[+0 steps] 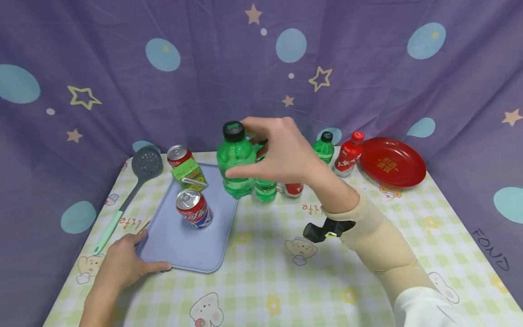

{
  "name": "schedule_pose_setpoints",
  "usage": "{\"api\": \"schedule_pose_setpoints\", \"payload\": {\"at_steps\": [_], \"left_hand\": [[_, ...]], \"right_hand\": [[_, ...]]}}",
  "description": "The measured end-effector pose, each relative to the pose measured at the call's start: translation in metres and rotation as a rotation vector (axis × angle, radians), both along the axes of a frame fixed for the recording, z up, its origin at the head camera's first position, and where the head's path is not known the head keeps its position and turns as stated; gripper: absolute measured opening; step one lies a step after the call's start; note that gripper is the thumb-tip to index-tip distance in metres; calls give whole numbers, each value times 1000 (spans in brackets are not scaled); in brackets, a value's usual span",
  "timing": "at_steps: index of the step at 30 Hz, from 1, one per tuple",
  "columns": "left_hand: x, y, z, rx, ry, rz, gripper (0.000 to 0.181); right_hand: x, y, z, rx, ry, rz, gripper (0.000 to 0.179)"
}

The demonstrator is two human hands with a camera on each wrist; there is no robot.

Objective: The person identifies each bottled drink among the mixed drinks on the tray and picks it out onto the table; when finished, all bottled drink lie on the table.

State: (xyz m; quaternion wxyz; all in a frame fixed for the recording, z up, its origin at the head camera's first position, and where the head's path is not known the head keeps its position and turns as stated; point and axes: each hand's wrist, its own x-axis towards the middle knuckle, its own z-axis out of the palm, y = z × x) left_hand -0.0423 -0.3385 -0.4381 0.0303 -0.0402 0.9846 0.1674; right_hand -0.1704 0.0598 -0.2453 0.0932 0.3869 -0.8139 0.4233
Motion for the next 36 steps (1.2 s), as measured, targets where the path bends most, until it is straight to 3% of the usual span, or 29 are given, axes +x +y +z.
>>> {"api": "schedule_pose_setpoints", "payload": {"at_steps": [9,20,28,36], "left_hand": [[1,0,0,-5,24,-2,135],[1,-1,1,-7,13,0,136],[0,0,1,-3,-1,2,137],[0,-1,-1,-3,-6,-2,137]], "right_hand": [[-4,51,7,51,17,-164,56],[-2,110,0,95,45,-344,51],[-6,142,-17,136,56,-456,48],[-11,161,-36,175,-17,-511,47]]}}
